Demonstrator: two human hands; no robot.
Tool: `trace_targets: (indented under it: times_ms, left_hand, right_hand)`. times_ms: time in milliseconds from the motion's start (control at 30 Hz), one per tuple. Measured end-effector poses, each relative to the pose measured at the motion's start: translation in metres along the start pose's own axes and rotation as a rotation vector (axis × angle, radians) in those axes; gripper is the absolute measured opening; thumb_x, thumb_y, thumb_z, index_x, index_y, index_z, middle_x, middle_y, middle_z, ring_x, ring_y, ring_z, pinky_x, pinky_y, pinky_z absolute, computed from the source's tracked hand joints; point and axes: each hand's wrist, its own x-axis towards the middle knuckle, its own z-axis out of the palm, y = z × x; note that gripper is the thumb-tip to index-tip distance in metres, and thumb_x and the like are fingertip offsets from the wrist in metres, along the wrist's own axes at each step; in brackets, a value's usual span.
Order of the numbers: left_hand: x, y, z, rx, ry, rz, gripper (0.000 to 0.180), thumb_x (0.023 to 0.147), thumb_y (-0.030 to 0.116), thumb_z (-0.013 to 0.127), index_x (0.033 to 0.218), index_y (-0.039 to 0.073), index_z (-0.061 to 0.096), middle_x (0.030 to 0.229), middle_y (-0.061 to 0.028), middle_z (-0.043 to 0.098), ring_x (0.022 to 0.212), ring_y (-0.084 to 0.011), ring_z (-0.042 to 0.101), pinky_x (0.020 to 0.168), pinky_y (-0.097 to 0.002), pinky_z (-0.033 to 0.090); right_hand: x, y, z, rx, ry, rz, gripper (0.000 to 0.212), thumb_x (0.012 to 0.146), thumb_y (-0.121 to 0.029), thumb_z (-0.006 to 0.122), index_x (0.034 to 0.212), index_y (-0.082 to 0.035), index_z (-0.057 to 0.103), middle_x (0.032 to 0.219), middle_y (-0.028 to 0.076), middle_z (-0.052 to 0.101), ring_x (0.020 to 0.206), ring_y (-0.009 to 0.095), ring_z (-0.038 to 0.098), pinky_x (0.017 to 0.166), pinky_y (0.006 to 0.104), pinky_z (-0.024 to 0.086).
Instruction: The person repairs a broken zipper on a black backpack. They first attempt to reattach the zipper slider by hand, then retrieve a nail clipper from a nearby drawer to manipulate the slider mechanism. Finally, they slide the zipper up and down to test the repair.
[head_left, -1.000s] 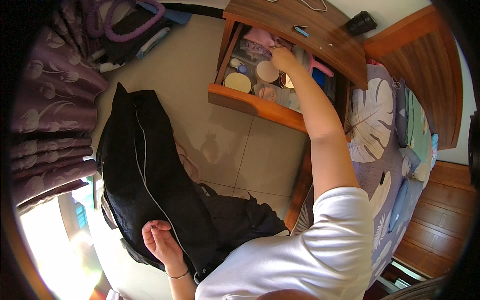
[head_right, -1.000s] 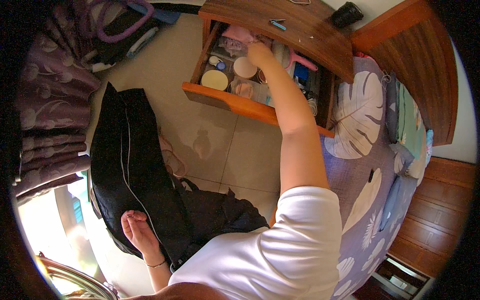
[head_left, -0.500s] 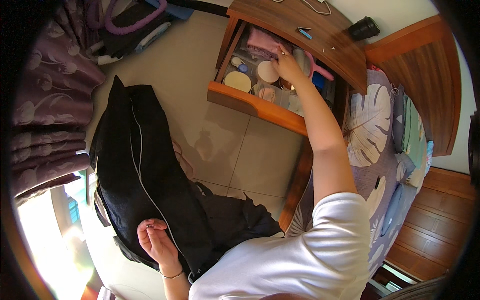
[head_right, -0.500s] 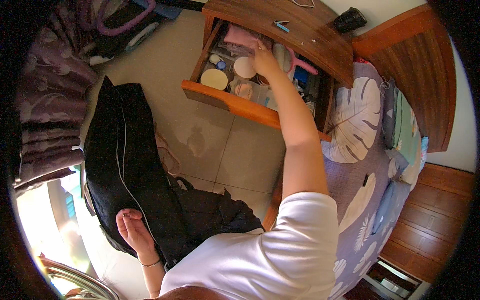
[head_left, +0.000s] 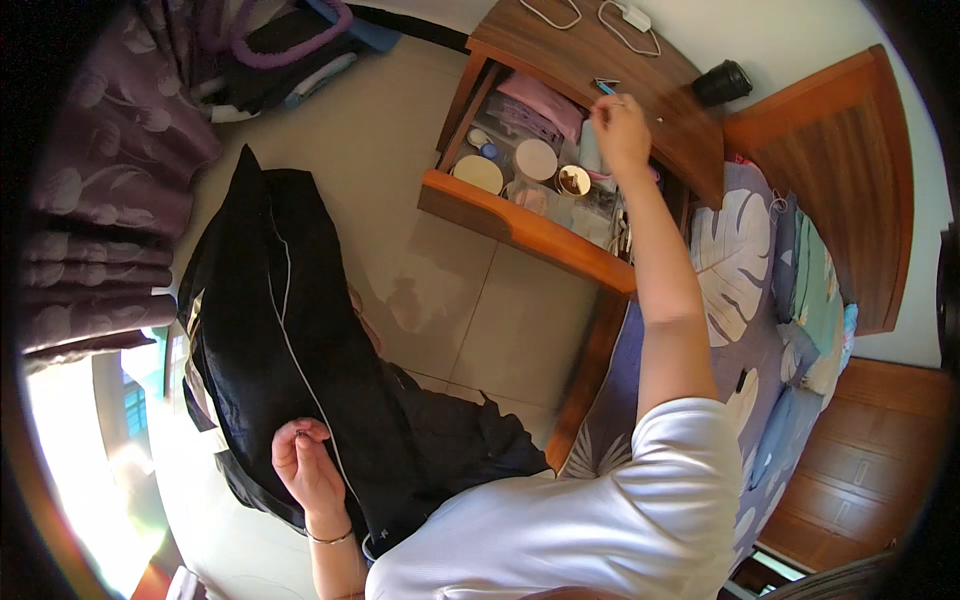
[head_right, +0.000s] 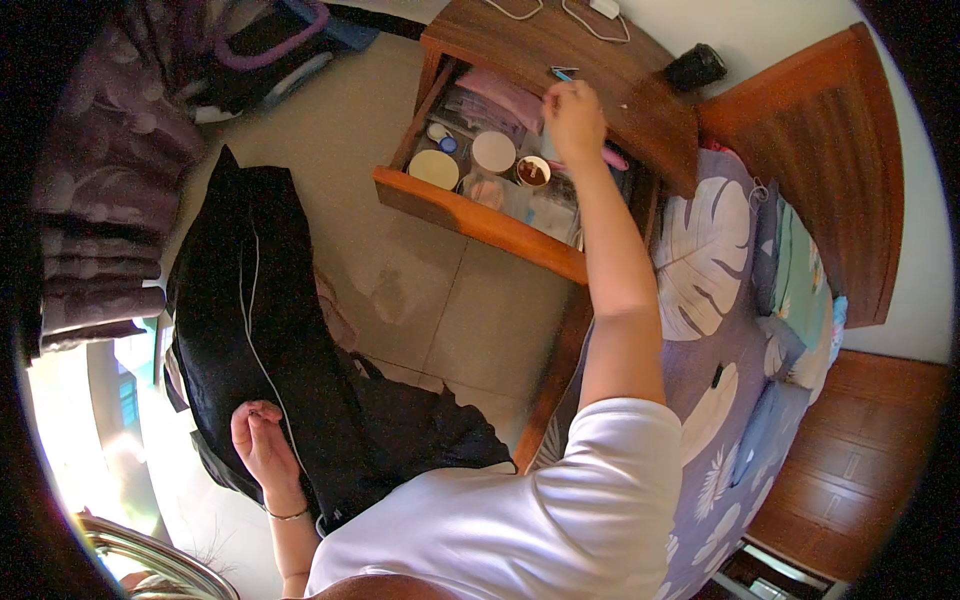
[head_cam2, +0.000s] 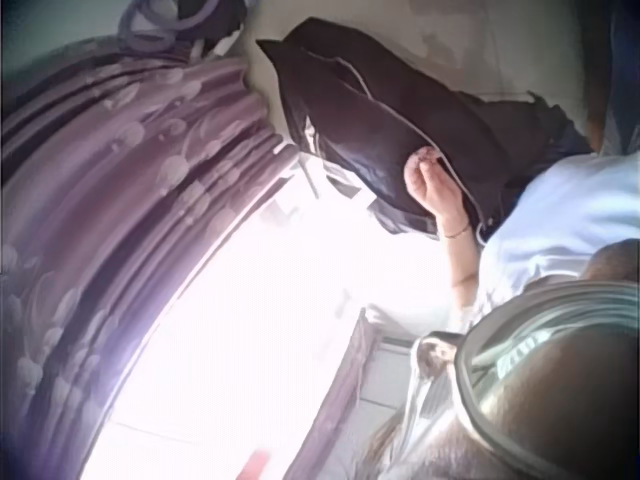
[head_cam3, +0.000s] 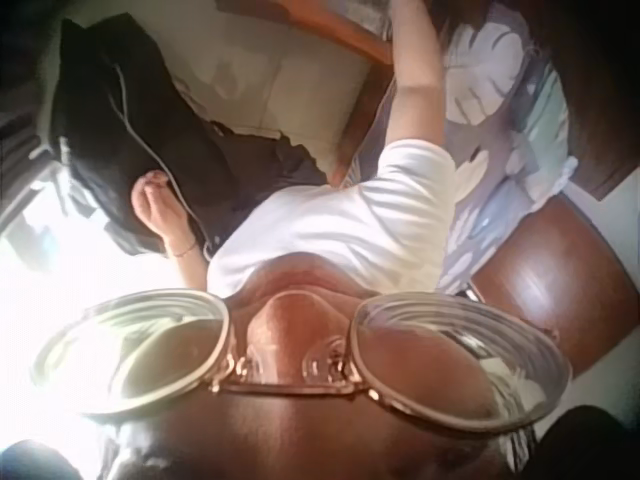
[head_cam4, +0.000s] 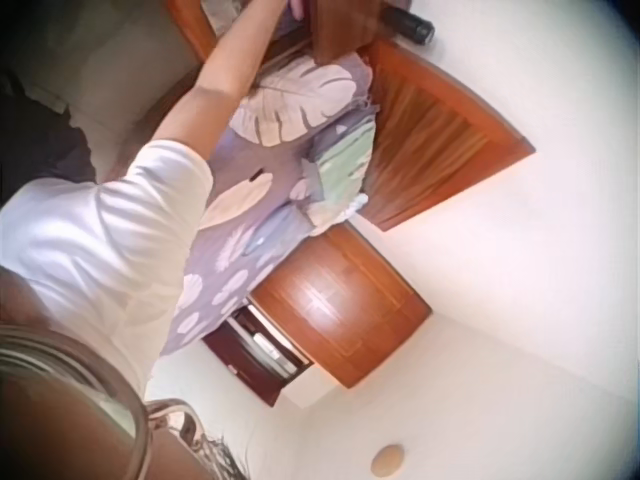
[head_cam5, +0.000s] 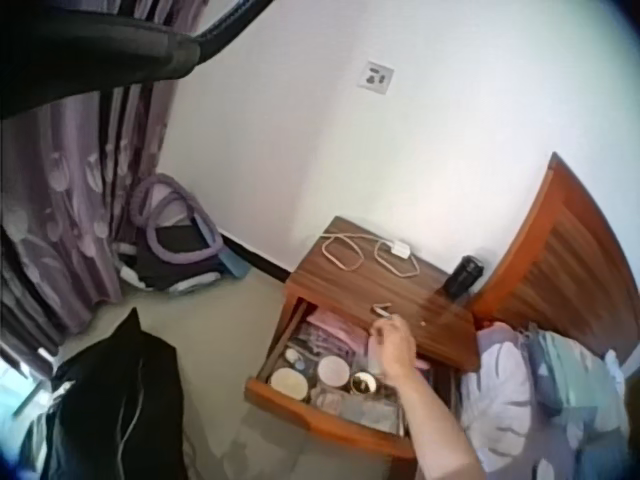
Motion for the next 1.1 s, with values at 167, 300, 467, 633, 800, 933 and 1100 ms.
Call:
trace_targets:
  times_ms: [167,300,467,633,800,933,1100]
  left_hand:
    - [0.003,0.001,0.0,-0.054,-0.069,-0.047,0.016,0.088,0.019,0.056,0.088,0.003,0.053,0.074,-0.0037,0.051,0.068,-0.0123,0.045,0.064,-0.0241,0.037]
    - [0.007,0.002,0.003,-0.053,-0.08,-0.026,0.015,0.086,0.016,0.058,0.086,0.003,0.052,0.073,-0.0037,0.051,0.064,-0.0112,0.045,0.06,-0.0224,0.037]
    - [-0.001,0.012,-0.005,-0.092,-0.056,-0.079,0.005,0.082,0.002,0.059,0.085,-0.001,0.057,0.082,-0.008,0.059,0.068,-0.0126,0.057,0.065,-0.0234,0.046]
    - [0.0,0.07,-0.003,0.094,-0.28,0.202,0.007,0.077,-0.005,0.061,0.083,-0.004,0.056,0.078,-0.0114,0.059,0.067,-0.0166,0.059,0.061,-0.0239,0.048]
    - [0.003,0.112,-0.038,0.437,-0.115,0.421,0.012,0.074,0.0,0.066,0.078,0.0,0.055,0.067,-0.0088,0.053,0.057,-0.017,0.05,0.051,-0.0251,0.039]
    - [0.001,0.108,-0.077,0.501,0.034,0.523,0.013,0.073,0.001,0.067,0.078,0.0,0.056,0.065,-0.0071,0.054,0.053,-0.0167,0.05,0.049,-0.0233,0.038]
    - [0.006,0.093,-0.129,0.435,0.137,0.519,0.012,0.075,0.005,0.066,0.077,-0.002,0.057,0.067,-0.0089,0.058,0.056,-0.0166,0.055,0.051,-0.0232,0.042]
  right_hand:
    - [0.041,0.051,0.019,-0.162,0.029,-0.063,0.038,0.079,-0.01,0.055,0.117,-0.01,0.052,0.126,0.014,0.045,0.112,0.035,0.045,0.087,0.0438,0.042]
    - [0.073,0.054,0.028,-0.309,-0.316,0.042,0.03,0.081,-0.017,0.054,0.109,-0.008,0.056,0.106,0.018,0.056,0.096,0.035,0.056,0.083,0.0424,0.045]
    - [0.061,-0.069,-0.001,0.196,-0.072,-0.146,0.026,0.085,-0.019,0.051,0.104,-0.001,0.053,0.089,0.014,0.055,0.081,0.027,0.057,0.072,0.0382,0.045]
    - [-0.048,-0.234,-0.076,0.969,-0.339,-0.7,0.022,0.083,-0.013,0.043,0.1,0.001,0.048,0.086,0.012,0.05,0.07,0.02,0.048,0.064,0.032,0.041]
    - [-0.135,-0.37,-0.142,1.361,-0.636,-0.721,0.027,0.074,-0.008,0.056,0.101,-0.003,0.056,0.079,0.007,0.053,0.063,0.014,0.052,0.056,0.0241,0.044]
    - [-0.169,-0.431,-0.14,1.523,-0.864,-0.686,0.028,0.072,-0.005,0.058,0.1,-0.001,0.056,0.078,0.007,0.053,0.062,0.014,0.05,0.055,0.0244,0.043]
    - [-0.206,-0.478,-0.12,1.72,-1.202,-0.401,0.033,0.078,-0.006,0.057,0.11,-0.002,0.048,0.086,0.007,0.056,0.075,0.014,0.055,0.07,0.0233,0.045]
